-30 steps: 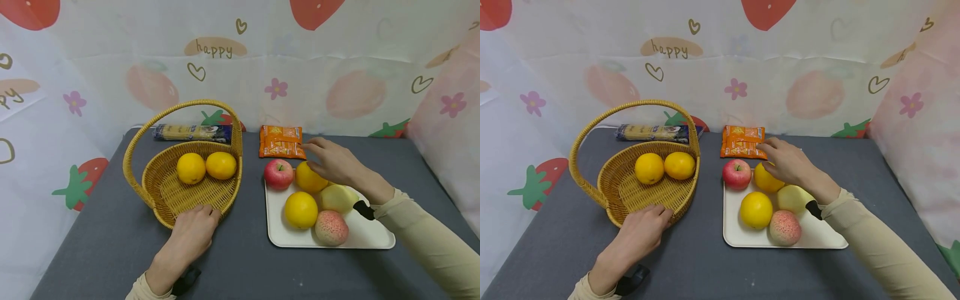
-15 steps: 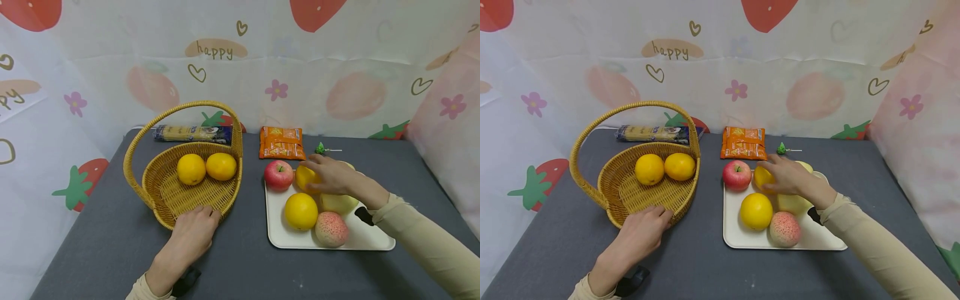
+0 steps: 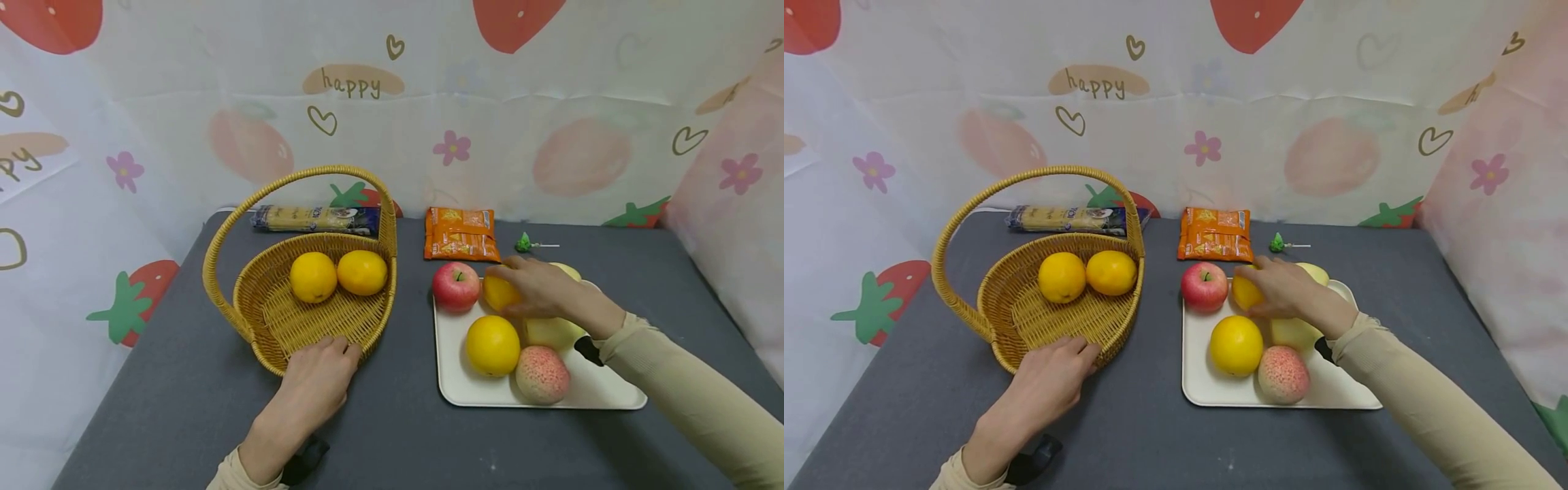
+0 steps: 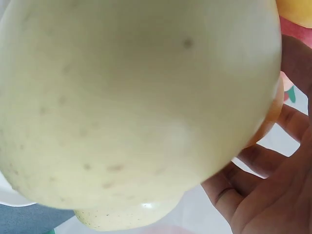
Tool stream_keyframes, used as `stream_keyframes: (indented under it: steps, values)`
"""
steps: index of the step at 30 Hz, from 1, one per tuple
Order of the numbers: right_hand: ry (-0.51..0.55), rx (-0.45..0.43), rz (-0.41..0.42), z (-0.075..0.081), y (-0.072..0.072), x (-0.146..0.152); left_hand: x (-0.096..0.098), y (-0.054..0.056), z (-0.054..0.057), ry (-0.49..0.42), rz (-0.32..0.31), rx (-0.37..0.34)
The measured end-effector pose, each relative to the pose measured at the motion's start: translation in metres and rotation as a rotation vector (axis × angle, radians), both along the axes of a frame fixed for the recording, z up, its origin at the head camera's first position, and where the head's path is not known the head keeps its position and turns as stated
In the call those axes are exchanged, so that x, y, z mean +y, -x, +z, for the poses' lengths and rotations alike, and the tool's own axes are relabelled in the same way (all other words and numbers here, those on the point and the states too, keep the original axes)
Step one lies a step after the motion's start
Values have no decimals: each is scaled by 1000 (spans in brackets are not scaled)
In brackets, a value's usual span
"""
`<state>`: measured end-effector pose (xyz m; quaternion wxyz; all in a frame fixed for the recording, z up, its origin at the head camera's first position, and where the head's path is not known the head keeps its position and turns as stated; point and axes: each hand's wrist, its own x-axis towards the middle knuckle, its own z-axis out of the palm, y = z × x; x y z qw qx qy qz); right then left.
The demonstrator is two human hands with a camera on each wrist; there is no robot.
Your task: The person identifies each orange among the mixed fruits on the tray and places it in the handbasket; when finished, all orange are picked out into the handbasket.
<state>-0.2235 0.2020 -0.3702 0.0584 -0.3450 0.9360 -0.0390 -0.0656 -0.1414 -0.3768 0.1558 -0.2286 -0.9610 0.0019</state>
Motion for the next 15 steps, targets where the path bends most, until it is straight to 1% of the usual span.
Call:
stream_keyframes:
  steps: [8, 15]
  values:
    - [10, -16, -5, 0, 2, 0, 0, 0, 0, 3, 5, -11]
    - [19, -25, -37, 4, 1, 2, 0, 0, 0, 6, 2, -11]
